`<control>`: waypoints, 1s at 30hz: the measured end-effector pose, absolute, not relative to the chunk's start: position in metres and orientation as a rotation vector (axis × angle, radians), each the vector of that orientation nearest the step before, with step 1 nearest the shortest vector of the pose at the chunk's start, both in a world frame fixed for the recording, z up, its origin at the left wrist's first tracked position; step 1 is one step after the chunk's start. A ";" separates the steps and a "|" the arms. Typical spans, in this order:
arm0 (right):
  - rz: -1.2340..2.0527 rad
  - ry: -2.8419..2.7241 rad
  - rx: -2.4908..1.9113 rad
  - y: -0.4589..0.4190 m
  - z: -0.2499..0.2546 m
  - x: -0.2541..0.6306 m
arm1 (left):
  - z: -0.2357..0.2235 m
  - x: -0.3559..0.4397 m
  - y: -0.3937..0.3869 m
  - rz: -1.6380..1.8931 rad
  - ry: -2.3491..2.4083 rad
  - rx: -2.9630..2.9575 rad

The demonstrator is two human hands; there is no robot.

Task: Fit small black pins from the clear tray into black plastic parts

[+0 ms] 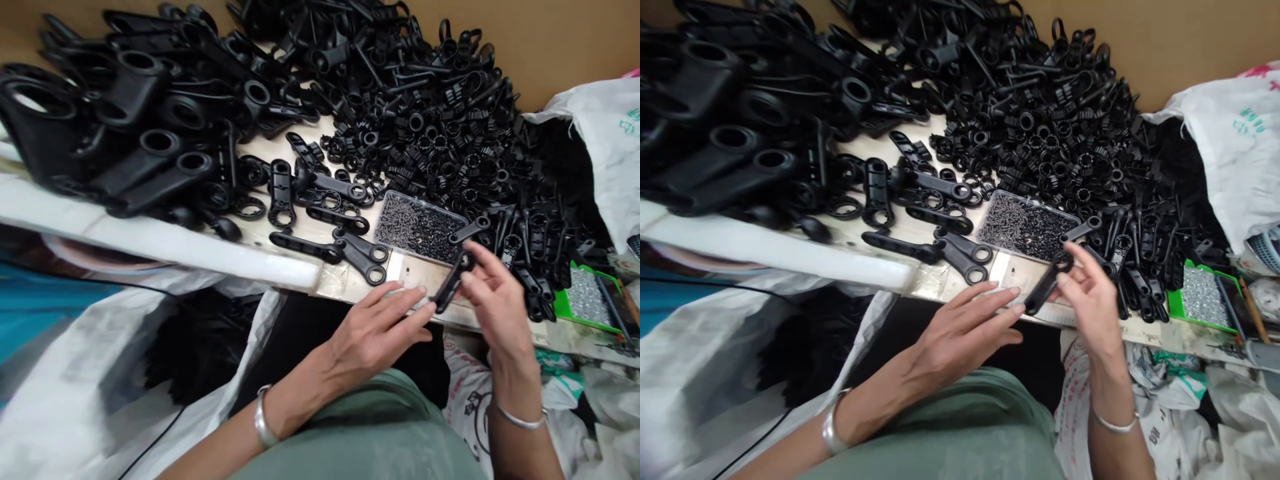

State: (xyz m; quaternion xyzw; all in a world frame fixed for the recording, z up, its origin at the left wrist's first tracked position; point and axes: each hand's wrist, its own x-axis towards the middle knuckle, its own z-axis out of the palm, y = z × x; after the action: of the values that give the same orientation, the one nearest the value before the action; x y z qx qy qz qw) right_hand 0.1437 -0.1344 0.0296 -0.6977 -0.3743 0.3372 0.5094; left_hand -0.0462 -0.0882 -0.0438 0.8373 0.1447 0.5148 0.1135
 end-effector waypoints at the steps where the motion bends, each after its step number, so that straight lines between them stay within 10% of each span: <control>1: 0.672 -0.951 -1.723 -0.135 0.039 0.158 | -0.041 -0.051 -0.085 1.498 0.434 2.489; 12: -0.483 -1.698 -2.340 -0.086 0.074 0.256 | -0.028 -0.083 -0.052 1.194 0.927 2.757; 30: -0.633 -2.502 -2.095 -0.080 0.040 0.205 | -0.022 -0.081 -0.050 1.002 0.921 2.882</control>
State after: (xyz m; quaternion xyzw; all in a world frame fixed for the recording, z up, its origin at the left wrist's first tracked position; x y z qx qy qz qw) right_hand 0.2053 -0.0796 0.0404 -0.6276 -0.7496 -0.1896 -0.0910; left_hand -0.0810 -0.0499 -0.0223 0.9041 0.2888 0.3142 -0.0228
